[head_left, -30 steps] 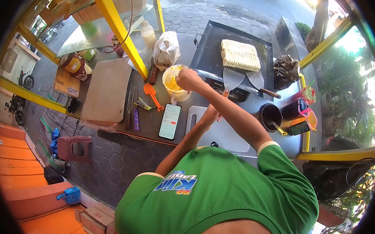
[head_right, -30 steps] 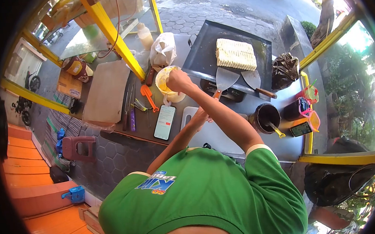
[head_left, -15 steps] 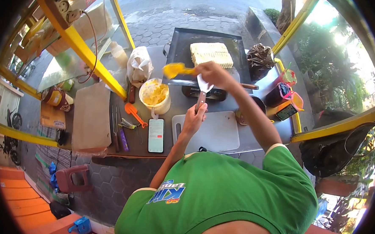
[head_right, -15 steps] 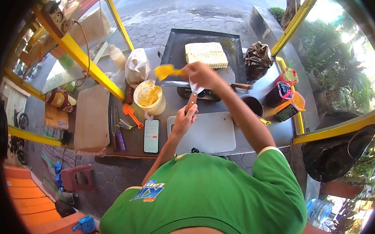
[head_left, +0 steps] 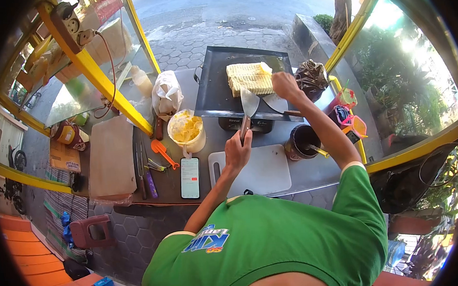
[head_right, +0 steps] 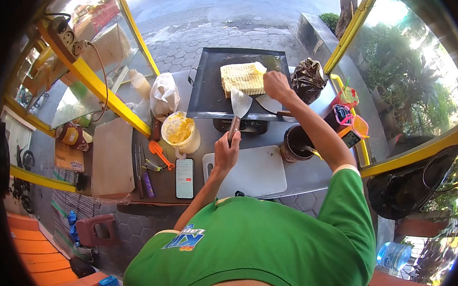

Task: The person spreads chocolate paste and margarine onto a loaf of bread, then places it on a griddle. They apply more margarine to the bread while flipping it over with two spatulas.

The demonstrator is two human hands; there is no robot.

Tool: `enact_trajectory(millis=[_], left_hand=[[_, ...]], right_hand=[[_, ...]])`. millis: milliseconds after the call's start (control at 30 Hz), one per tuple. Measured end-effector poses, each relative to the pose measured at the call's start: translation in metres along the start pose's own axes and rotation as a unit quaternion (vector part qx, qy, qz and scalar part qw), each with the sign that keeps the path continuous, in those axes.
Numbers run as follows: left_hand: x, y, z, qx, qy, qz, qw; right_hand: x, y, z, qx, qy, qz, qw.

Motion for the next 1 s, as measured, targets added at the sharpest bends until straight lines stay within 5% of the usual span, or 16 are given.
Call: enact_trajectory(millis=[133, 267, 533, 633, 733, 1000], left_hand=[[0.005, 0.013, -0.001, -0.014, 0.046, 0.007, 0.999], [0.007, 0.014, -0.001, -0.021, 0.037, 0.000, 0.999], [0.010, 0.014, -0.003, -0.015, -0.029, -0.013, 0.999], [0.012, 0.006, -0.002, 0.017, -0.082, -0.043, 0.996], [0.022, 0.001, -0.004, 0.013, -0.153, -0.049, 0.987], [0.026, -0.008, -0.003, 0.042, -0.152, -0.060, 0.986]], right_hand=[[0.043, -0.043, -0.044, 0.025, -0.001, -0.060, 0.998], [0.047, -0.063, -0.094, 0.011, 0.032, 0.000, 0.999], [-0.064, -0.013, -0.071, -0.120, 0.078, 0.053, 0.988], [-0.091, -0.006, -0.034, 0.000, 0.409, 0.199, 0.890], [-0.101, -0.017, -0.035, -0.024, 0.503, 0.256, 0.825], [-0.076, -0.041, -0.061, -0.090, 0.283, 0.057, 0.953]])
Point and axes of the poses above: each hand's wrist, its own y-axis towards the middle knuckle, its own z-axis out of the palm, x = y × z, the point moved 5 cm from there along y, towards the middle knuckle, and after that the axes turned 10 degrees about y, right-handed, at the moved point
